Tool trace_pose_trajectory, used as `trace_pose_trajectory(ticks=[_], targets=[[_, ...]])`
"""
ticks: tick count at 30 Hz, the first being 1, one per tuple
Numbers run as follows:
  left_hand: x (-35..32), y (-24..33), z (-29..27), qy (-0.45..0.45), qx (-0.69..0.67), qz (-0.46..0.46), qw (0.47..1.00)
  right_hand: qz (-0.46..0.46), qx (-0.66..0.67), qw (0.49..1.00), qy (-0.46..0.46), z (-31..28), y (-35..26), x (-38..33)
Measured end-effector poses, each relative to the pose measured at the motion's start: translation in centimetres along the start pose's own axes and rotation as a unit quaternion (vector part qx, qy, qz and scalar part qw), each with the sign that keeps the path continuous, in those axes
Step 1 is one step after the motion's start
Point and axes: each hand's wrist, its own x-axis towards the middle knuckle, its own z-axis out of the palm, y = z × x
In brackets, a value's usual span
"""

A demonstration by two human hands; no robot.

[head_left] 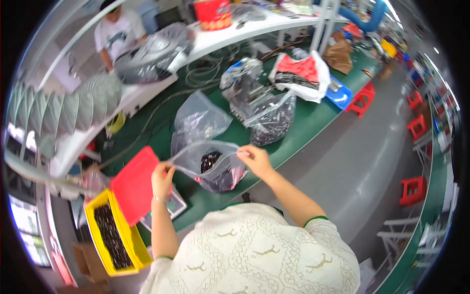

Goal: Weighing small black electronic components on a digital scale and sorting them into plastic bags.

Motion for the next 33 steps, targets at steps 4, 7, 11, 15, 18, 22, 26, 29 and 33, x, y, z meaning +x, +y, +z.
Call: trace_pose_trajectory(ticks=[4, 7, 11, 15, 18, 22, 26, 29, 33], targets=[[1.2, 3.4, -1.3, -0.022, 0.054, 0.063, 0.996, -0.065, -0.021, 0.997, -0.025, -1.7, -2.1, 1.3], [2.2, 4.7, -2.3, -0.058, 0.112, 0.087, 0.988, -0.104, -0.073, 0.991, -0.052, -2.4, -3.1, 1.8], [3.3, 3.5, -3.7, -0.088, 0.155, 0.135, 0.975, -0.152, -0.168, 0.973, -0.041, -3.3, -3.7, 1.9], [3.8, 2.3, -4.3, -0.123, 0.155, 0.153, 0.968, -0.131, -0.186, 0.973, -0.035, -3.8, -3.7, 1.5], [4.3, 1.7, -3.8, -0.126, 0.152, 0.181, 0.964, -0.152, -0.216, 0.964, -0.038, -4.3, -3.9, 1.3], [4.6, 1.3, -3.6, -0.129, 0.135, 0.196, 0.963, -0.132, -0.225, 0.965, -0.04, -3.9, -4.5, 1.4], [2.7, 2.7, -4.3, -0.098, 0.097, 0.15, 0.979, -0.131, -0.225, 0.963, -0.068, -2.8, -5.4, 1.5], [0.9, 0.3, -7.1, 0.003, 0.136, 0.09, 0.987, -0.115, -0.236, 0.963, -0.054, -3.0, -6.6, 1.4], [-3.3, -7.0, -13.6, 0.172, 0.191, -0.092, 0.962, -0.121, -0.216, 0.969, -0.004, -4.2, -5.5, 1.2]])
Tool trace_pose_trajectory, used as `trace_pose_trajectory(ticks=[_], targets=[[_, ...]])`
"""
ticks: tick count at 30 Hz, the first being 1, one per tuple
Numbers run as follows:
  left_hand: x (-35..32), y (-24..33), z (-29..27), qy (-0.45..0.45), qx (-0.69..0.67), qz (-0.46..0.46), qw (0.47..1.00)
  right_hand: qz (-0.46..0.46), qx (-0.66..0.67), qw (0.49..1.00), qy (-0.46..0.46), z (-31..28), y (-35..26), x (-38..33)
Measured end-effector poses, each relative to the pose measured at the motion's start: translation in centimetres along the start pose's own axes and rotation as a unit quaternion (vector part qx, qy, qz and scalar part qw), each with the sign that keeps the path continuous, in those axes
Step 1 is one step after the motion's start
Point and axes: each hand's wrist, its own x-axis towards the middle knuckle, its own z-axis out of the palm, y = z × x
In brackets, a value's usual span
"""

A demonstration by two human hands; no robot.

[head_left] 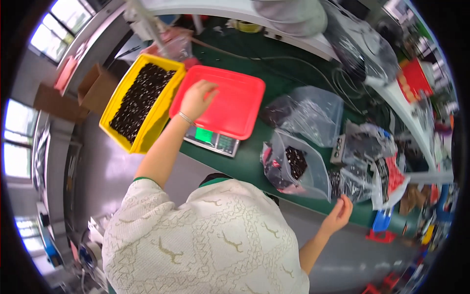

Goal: Weighing small black electronic components on a digital scale and sorting them into plastic bags.

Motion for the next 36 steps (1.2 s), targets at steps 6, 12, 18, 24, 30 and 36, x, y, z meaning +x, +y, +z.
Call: trace_pose_trajectory(ticks=[6, 12, 18, 24, 30, 36], targets=[[-8.2, -25.5, -8.2, 0.123, 0.192, -0.347, 0.91, 0.058, 0.034, 0.995, 0.074, 3.4, -1.5, 2.3], [-17.9, -44.1, -12.2, -0.344, 0.402, -0.148, 0.836, -0.063, -0.007, 0.996, 0.055, 4.6, -4.5, 5.4], [9.8, -33.2, 13.0, -0.111, 0.129, 0.181, 0.969, -0.109, -0.001, 0.991, 0.082, 7.2, -6.0, 6.4], [17.1, -27.6, 17.1, -0.108, -0.048, 0.251, 0.961, -0.094, -0.025, 0.988, 0.121, 5.6, -5.8, 2.7], [16.6, -26.6, 18.9, -0.13, -0.209, 0.237, 0.94, -0.066, -0.028, 0.987, 0.144, 5.1, -5.0, 1.3], [12.9, -29.2, 16.6, -0.148, -0.341, 0.182, 0.91, -0.047, -0.024, 0.984, 0.171, 3.7, -4.4, 1.0]])
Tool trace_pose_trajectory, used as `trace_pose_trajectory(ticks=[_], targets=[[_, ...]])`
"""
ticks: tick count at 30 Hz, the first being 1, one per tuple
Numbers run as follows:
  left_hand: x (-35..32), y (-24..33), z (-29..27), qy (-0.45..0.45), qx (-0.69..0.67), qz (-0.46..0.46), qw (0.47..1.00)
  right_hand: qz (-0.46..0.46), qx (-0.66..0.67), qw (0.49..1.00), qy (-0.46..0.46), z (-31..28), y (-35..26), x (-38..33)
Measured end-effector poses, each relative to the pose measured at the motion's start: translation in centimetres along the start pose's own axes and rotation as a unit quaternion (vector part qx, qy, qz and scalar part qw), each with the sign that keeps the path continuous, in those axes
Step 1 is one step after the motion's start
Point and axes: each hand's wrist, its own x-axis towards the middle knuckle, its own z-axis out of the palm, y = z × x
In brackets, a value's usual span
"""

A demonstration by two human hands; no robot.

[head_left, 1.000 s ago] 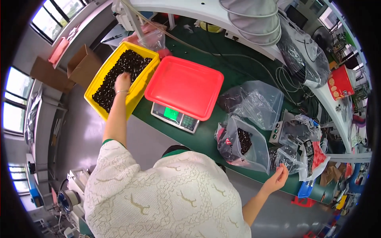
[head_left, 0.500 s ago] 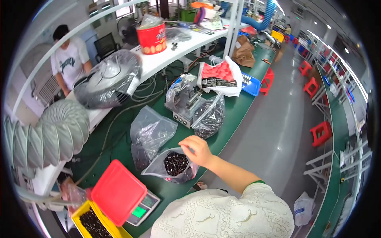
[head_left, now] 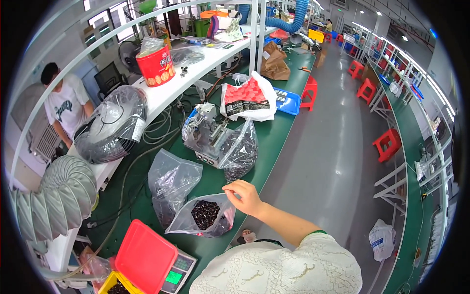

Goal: Weighing small black electronic components on a digital scale and sorting them into plastic bags.

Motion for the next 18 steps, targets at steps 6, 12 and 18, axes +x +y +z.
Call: trace_pose_trajectory(ticks=[6, 12, 18], targets=[[-6.8, 2.3, -4.2, 0.037, -0.129, -0.036, 0.99, -0.002, 0.014, 1.0, 0.007, -0.3, 0.2, 0.1], [-18.8, 7.6, -9.6, 0.096, -0.254, -0.079, 0.959, -0.01, 0.024, 1.0, 0.01, -0.5, 0.6, 1.1], [-32.7, 16.3, -14.6, 0.16, -0.379, -0.104, 0.905, -0.015, 0.03, 0.999, 0.003, 0.0, 1.1, 1.9]])
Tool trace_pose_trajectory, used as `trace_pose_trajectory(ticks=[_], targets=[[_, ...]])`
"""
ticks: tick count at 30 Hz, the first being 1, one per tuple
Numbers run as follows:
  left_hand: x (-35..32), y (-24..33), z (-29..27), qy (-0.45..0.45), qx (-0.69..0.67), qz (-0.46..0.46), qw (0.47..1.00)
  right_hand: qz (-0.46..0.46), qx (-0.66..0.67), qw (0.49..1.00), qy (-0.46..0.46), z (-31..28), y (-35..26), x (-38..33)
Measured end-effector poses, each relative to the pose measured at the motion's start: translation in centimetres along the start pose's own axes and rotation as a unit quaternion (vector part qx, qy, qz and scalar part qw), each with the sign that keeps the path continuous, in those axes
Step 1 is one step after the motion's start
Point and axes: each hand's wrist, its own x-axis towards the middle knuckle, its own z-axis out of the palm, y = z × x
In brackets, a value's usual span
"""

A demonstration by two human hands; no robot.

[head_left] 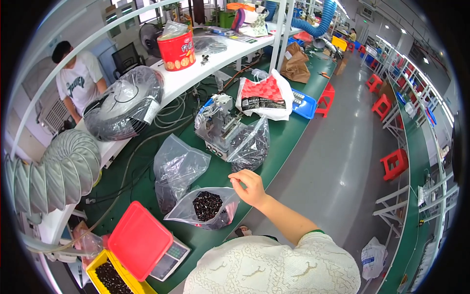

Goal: Weighing small black electronic components on a digital scale and sorting them into plastic bags.

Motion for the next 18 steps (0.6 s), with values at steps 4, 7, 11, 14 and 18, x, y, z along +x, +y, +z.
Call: trace_pose_trajectory(ticks=[4, 7, 11, 14, 18], targets=[[-6.2, 2.0, -0.2, 0.03, -0.095, -0.012, 0.995, -0.018, -0.002, 1.0, -0.009, 0.1, 0.2, 0.5], [-6.7, 1.7, -0.5, 0.038, -0.169, -0.027, 0.985, -0.018, -0.008, 1.0, -0.009, -0.3, 0.3, 0.7], [-2.5, 0.4, -1.5, 0.026, -0.269, -0.065, 0.961, -0.029, -0.01, 0.999, 0.012, -0.1, 0.4, 1.0], [0.5, 0.0, -1.8, 0.023, -0.336, -0.102, 0.936, -0.029, -0.01, 0.999, 0.02, -0.2, 0.6, 0.8], [8.6, -0.6, 1.1, 0.127, -0.351, -0.126, 0.919, -0.023, -0.027, 0.999, 0.037, -1.3, 0.3, -0.4]])
